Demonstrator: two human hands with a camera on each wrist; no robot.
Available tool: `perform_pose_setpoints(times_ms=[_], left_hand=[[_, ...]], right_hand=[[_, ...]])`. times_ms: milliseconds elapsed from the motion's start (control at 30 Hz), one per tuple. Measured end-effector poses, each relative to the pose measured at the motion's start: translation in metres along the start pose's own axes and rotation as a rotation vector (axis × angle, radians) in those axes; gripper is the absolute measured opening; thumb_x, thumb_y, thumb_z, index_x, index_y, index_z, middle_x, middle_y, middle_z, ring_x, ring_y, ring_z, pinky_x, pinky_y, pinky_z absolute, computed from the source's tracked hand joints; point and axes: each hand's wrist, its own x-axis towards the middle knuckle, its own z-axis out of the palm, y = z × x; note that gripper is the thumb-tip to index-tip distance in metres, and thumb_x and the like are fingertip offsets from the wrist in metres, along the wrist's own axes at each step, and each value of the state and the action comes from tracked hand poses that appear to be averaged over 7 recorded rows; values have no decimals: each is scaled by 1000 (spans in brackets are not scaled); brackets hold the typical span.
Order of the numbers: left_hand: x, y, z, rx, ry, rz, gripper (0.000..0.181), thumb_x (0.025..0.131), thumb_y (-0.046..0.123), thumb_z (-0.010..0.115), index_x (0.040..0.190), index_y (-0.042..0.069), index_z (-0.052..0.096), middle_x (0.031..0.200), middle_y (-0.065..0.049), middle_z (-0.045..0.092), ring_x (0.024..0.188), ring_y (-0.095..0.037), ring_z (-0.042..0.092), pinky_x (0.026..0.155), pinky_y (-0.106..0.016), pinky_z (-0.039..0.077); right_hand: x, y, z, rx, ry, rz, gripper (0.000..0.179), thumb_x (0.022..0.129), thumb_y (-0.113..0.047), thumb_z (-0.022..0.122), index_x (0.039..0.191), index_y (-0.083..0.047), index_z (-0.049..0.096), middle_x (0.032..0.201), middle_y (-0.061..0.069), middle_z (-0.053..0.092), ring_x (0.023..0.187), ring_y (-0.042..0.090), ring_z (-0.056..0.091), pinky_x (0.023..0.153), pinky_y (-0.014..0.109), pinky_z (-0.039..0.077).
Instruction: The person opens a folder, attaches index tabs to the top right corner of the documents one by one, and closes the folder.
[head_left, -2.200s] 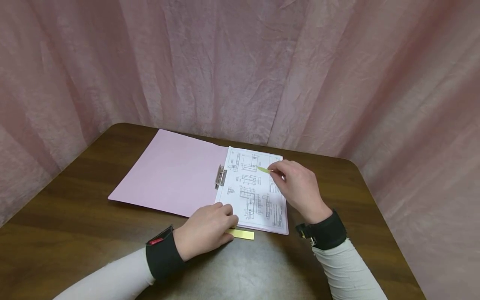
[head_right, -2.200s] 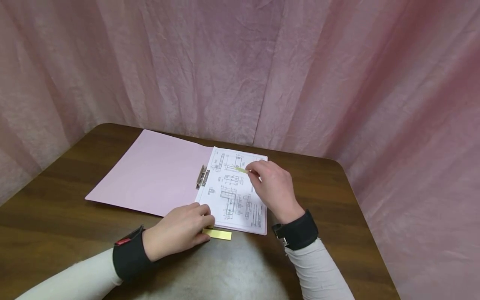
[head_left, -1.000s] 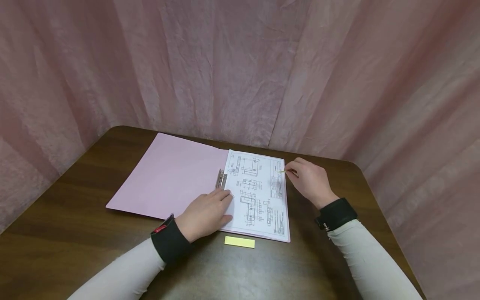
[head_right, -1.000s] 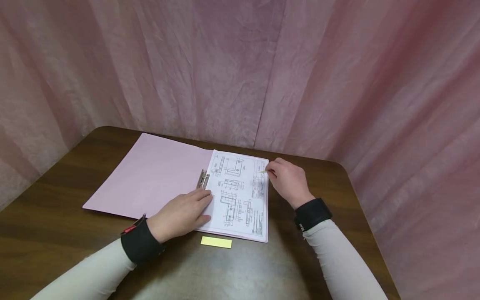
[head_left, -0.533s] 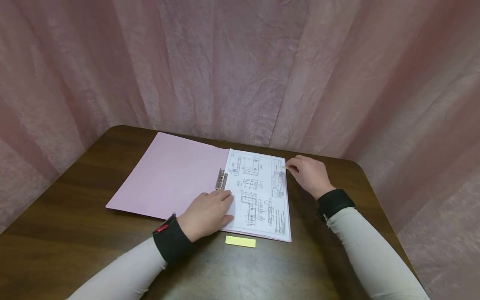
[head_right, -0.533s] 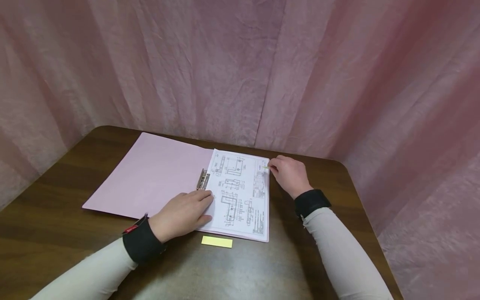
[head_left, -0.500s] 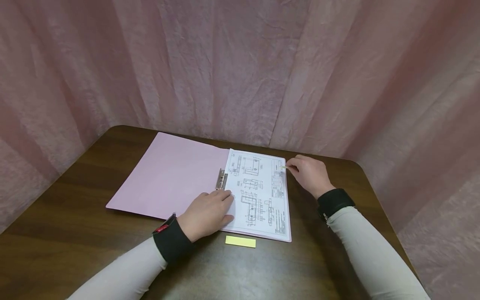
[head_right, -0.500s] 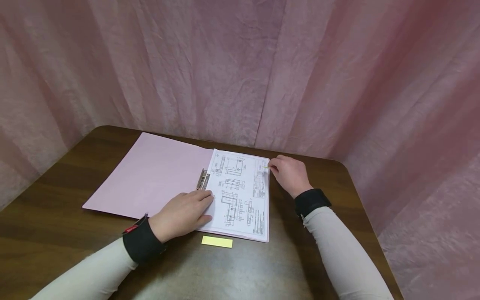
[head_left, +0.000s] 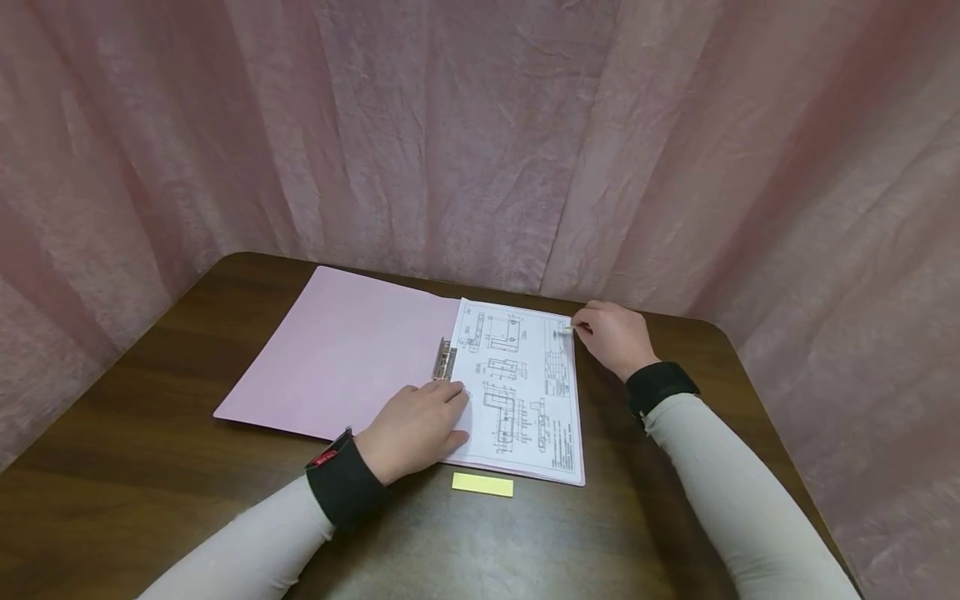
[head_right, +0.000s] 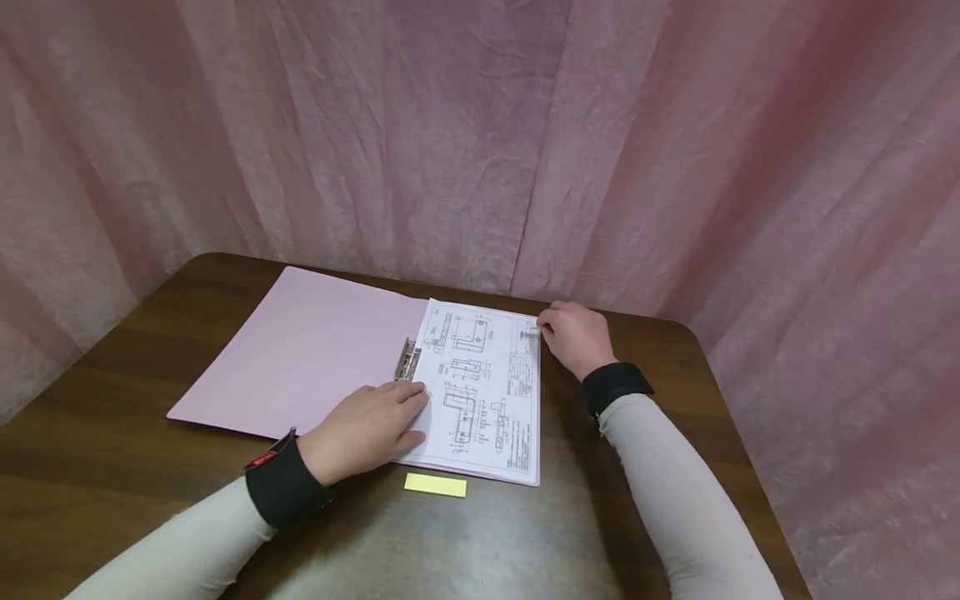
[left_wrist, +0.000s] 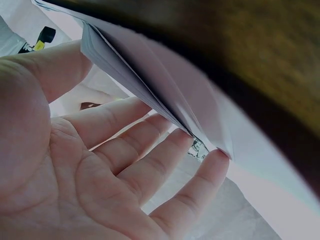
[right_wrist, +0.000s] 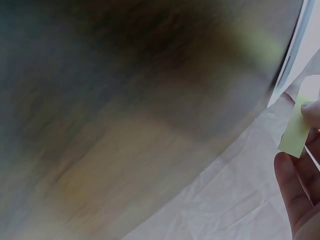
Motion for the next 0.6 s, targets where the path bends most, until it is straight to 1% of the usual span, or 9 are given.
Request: perform_pose_setpoints(times_ms=[100,333,600], left_hand=[[1,1,-1,-7,0,1,60,97,34,87,144,1,70,147,-17,68,134,-33,66,103,-55,58],[2,1,-2,-8,4,4,58,98,34,87,143,1,70,147,-17,68,134,-34,66,103,-55,58],[2,1,-2,5,-7,0,59,98,36,87,143,2,71,147,-17,68,134,-33,66,102,-54,58]], right_hand=[[3,1,2,-17,-13,-6,12,99,-7,81,110,-7,86,102,7,78,92,28,72,82,46,61],[9,6,4,-95,-27,-43,15,98,-5,82,111,-8,87,106,9,79,97,29,73,83,46,62],[10,15,13,-105,-84,-109,20,95,-1,83,111,-12,89,105,7,80,95,26,72,85,44,61]])
